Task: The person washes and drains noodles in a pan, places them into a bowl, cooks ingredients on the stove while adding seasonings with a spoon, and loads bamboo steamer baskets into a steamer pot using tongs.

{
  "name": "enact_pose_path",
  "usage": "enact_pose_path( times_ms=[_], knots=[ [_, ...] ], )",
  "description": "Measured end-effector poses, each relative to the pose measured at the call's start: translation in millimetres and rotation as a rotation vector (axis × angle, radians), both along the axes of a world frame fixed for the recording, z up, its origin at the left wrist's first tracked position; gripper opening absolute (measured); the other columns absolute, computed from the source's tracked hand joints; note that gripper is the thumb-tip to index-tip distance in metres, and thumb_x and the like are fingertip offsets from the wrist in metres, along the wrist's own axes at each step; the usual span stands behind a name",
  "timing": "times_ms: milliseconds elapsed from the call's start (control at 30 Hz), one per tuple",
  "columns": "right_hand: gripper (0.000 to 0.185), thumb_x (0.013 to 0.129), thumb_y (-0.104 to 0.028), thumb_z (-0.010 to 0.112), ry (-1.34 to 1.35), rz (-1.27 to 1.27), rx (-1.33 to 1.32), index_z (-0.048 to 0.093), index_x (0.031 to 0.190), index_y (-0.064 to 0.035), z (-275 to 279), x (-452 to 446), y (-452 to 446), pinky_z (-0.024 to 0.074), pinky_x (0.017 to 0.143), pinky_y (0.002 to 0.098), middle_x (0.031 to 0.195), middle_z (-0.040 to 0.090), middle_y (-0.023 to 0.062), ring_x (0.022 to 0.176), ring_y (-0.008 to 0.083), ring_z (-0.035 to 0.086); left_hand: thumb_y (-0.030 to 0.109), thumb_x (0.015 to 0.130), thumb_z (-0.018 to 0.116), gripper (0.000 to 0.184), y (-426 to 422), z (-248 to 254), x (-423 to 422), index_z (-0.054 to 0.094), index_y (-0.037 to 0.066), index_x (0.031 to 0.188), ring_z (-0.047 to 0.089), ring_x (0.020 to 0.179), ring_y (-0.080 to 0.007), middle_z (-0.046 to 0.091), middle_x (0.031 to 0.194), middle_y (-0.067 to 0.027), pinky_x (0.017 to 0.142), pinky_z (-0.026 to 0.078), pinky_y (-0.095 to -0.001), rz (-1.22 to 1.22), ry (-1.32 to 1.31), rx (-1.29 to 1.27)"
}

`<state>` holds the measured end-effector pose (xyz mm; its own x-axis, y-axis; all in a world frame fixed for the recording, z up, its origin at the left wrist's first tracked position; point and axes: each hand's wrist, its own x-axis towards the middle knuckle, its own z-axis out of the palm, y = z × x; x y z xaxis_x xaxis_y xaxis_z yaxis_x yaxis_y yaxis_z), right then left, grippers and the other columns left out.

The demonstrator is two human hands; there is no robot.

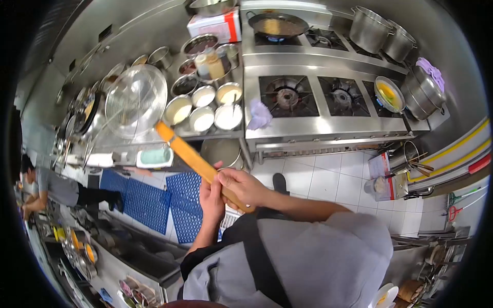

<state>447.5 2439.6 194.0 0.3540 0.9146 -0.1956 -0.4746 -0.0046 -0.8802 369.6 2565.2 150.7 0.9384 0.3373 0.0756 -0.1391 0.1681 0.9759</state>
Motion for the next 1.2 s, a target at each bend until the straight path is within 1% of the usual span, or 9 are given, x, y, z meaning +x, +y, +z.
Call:
enact_pose_path(
  times_ms=[133,233,267,367,500,667,967,1133,1200],
  knots=[
    [0.022,0.104,-0.026,0.047,-0.111,-0.409,0.151,0.048,0.113,-0.0052,31.8,111.2,-31.8,0.0421,0.037,0.0262,0.067,0.055,0.0040,0.043,0.0120,0.052,0.028,0.106,0.040,0.039,-39.1,45.2,161.6,0.050,-0.001,0.130,0.063,0.091,-0.0166,0.065,0.116,-0.0144,0.082,0.052,-0.0284,-0.076,-0.080,-0.117],
    [0.025,0.096,-0.007,0.052,-0.280,-0.655,0.048,0.047,0.120,-0.0052,36.1,228.2,-57.6,0.0461,0.038,0.0277,0.073,0.057,0.0045,0.047,0.0129,0.054,0.040,0.107,0.032,0.051,-48.2,35.4,278.2,0.045,0.003,0.139,0.048,0.067,-0.0081,0.066,0.112,-0.0102,0.062,0.047,-0.0268,-0.189,0.186,0.125],
    [0.027,0.093,-0.003,0.053,-0.354,-0.710,0.059,0.047,0.119,-0.0050,32.5,272.8,-66.8,0.0466,0.039,0.0277,0.073,0.057,0.0047,0.048,0.0131,0.056,0.039,0.106,0.037,0.051,-67.0,49.4,300.5,0.044,0.003,0.141,0.056,0.077,-0.0103,0.065,0.114,-0.0103,0.069,0.050,-0.0272,-0.272,0.058,-0.123],
    [0.024,0.089,-0.002,0.053,-0.516,-0.920,-0.295,0.045,0.112,0.0004,42.5,402.1,-94.7,0.0497,0.039,0.0339,0.072,0.059,0.0092,0.048,0.0177,0.059,0.028,0.103,0.050,0.046,-93.5,31.4,339.6,0.043,0.003,0.140,0.063,0.101,-0.0188,0.062,0.120,-0.0122,0.085,0.053,-0.0307,-0.331,0.116,-0.022],
    [0.018,0.085,-0.004,0.055,-0.728,-0.868,-0.862,0.054,0.097,0.0081,49.1,530.5,-116.9,0.0528,0.043,0.0400,0.069,0.063,0.0171,0.049,0.0260,0.064,0.027,0.102,0.053,0.041,-102.5,-19.8,347.4,0.051,0.002,0.134,0.064,0.093,-0.0150,0.066,0.112,-0.0096,0.082,0.051,-0.0288,-0.439,0.302,0.121],
    [0.016,0.082,-0.002,0.053,-0.604,-0.876,-0.866,0.058,0.077,0.0128,46.1,579.0,-88.4,0.0525,0.043,0.0400,0.068,0.063,0.0197,0.049,0.0279,0.063,0.027,0.101,0.055,0.040,-87.5,-53.4,327.9,0.053,0.003,0.132,0.064,0.096,-0.0157,0.066,0.115,-0.0108,0.085,0.052,-0.0302,-0.543,0.427,0.071],
    [0.009,0.087,0.005,0.050,0.015,-0.983,-0.244,0.051,0.094,0.0095,13.8,595.9,-81.9,0.0477,0.042,0.0357,0.076,0.056,0.0150,0.057,0.0213,0.057,0.022,0.100,0.055,0.040,-36.2,-47.1,318.5,0.051,0.004,0.135,0.064,0.094,-0.0141,0.065,0.116,-0.0090,0.083,0.050,-0.0264,-0.654,0.449,0.148],
    [0.013,0.084,0.003,0.053,-0.144,-0.981,-0.461,0.052,0.093,0.0112,15.9,580.6,-90.4,0.0462,0.041,0.0348,0.070,0.059,0.0146,0.050,0.0217,0.057,0.022,0.100,0.055,0.040,-28.0,-49.3,328.0,0.051,0.004,0.135,0.064,0.092,-0.0127,0.064,0.114,-0.0074,0.082,0.050,-0.0263,-0.720,0.485,0.116],
    [0.019,0.080,0.001,0.054,-0.531,-0.815,-0.788,0.052,0.094,0.0139,19.0,576.6,-88.5,0.0476,0.042,0.0377,0.069,0.062,0.0184,0.048,0.0241,0.060,0.022,0.100,0.054,0.040,-24.8,-47.7,334.7,0.051,0.004,0.135,0.064,0.090,-0.0121,0.065,0.113,-0.0067,0.081,0.050,-0.0260,-0.769,0.473,0.164]
  ],
)
